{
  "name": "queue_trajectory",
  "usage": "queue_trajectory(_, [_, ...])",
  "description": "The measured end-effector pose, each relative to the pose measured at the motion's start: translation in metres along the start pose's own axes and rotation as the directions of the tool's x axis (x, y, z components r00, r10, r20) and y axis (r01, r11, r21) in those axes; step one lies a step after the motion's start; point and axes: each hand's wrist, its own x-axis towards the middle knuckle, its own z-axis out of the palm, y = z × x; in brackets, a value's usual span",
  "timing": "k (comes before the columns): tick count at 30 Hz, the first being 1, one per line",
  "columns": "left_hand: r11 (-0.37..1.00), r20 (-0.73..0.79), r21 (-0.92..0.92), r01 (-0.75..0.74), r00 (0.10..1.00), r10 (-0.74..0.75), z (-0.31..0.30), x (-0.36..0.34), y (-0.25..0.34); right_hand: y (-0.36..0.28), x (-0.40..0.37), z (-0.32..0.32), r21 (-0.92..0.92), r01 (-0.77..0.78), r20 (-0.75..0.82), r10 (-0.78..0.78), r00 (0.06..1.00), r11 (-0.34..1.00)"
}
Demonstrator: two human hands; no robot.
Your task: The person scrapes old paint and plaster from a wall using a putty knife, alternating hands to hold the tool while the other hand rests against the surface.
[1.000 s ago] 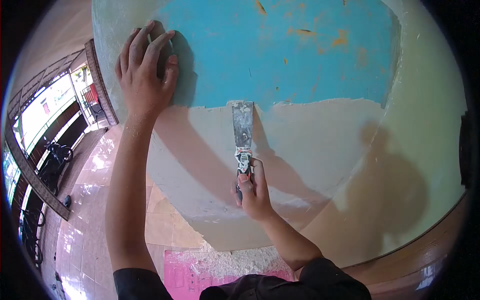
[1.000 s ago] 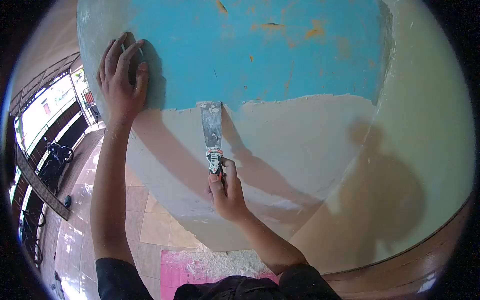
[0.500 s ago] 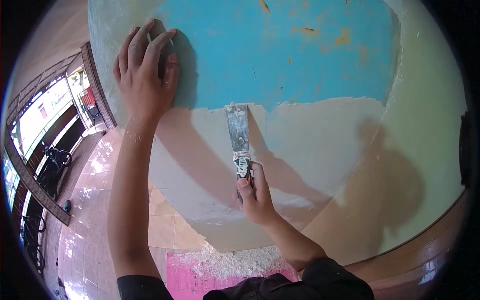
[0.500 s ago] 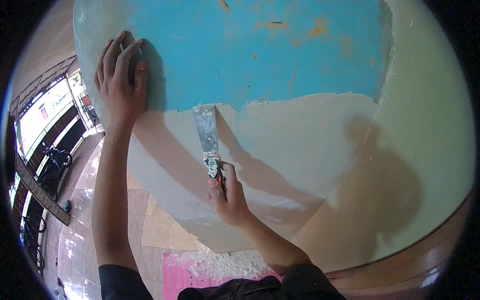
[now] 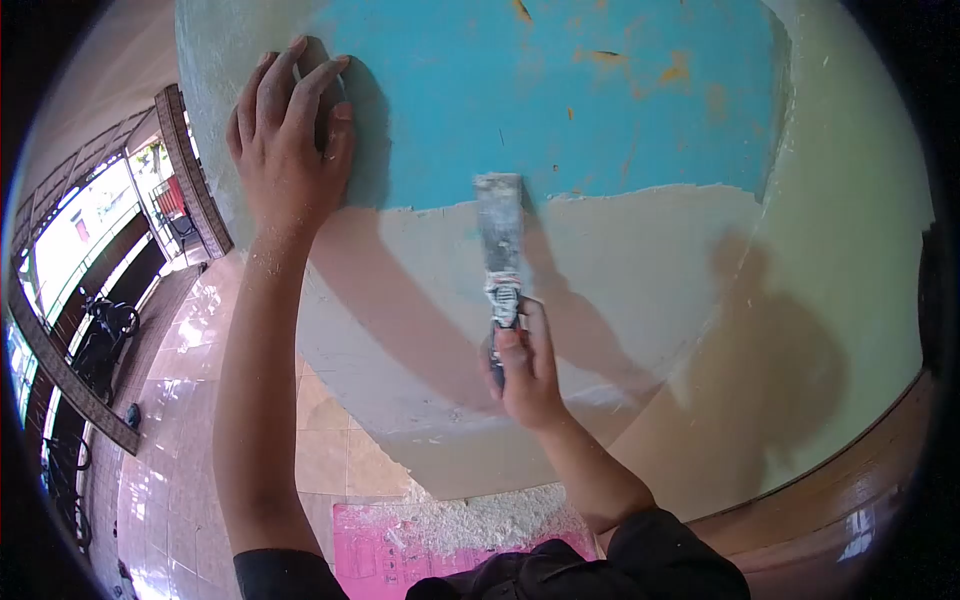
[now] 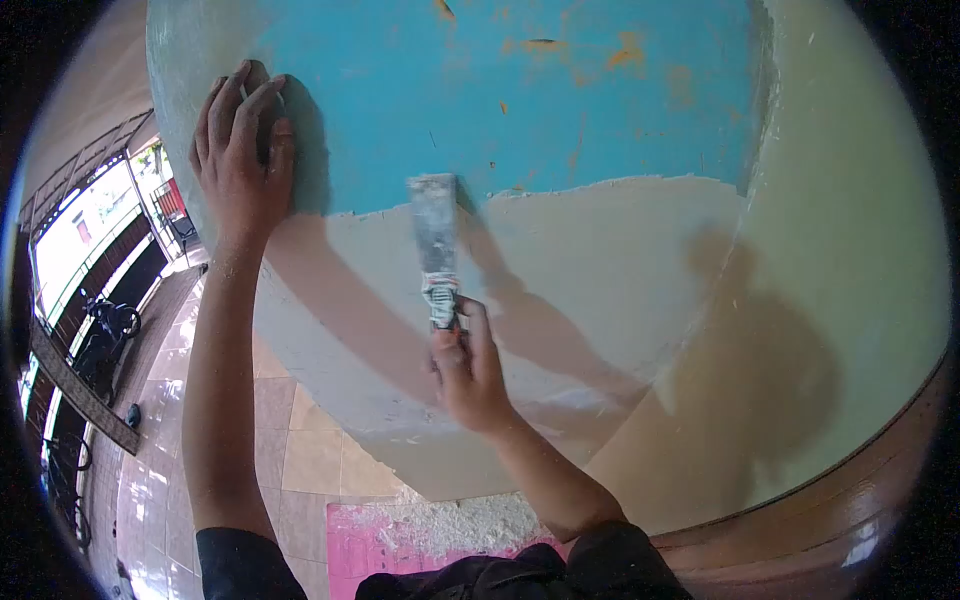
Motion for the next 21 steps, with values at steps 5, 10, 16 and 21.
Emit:
queue_trajectory(5, [1.0,0.016,0.017,0.006,1.0,-0.006,0.0,0.0,-0.001,0.009,-0.005,-0.024,-0.037,0.166,-0.128,-0.169,0.977,0.986])
queue_trajectory(10, [1.0,0.034,0.022,0.005,0.999,-0.006,0.0,0.002,0.002,-0.005,0.003,-0.04,-0.036,0.088,-0.206,-0.094,0.974,0.995])
queue_trajectory(16, [0.998,0.06,0.055,0.0,0.998,-0.004,0.001,0.003,0.001,-0.017,-0.011,-0.056,-0.069,0.015,-0.209,-0.029,0.978,0.997])
queue_trajectory(21, [0.995,0.074,0.1,-0.024,0.997,0.017,0.007,0.004,0.017,-0.034,-0.008,-0.074,-0.147,0.192,-0.311,-0.23,0.922,0.97])
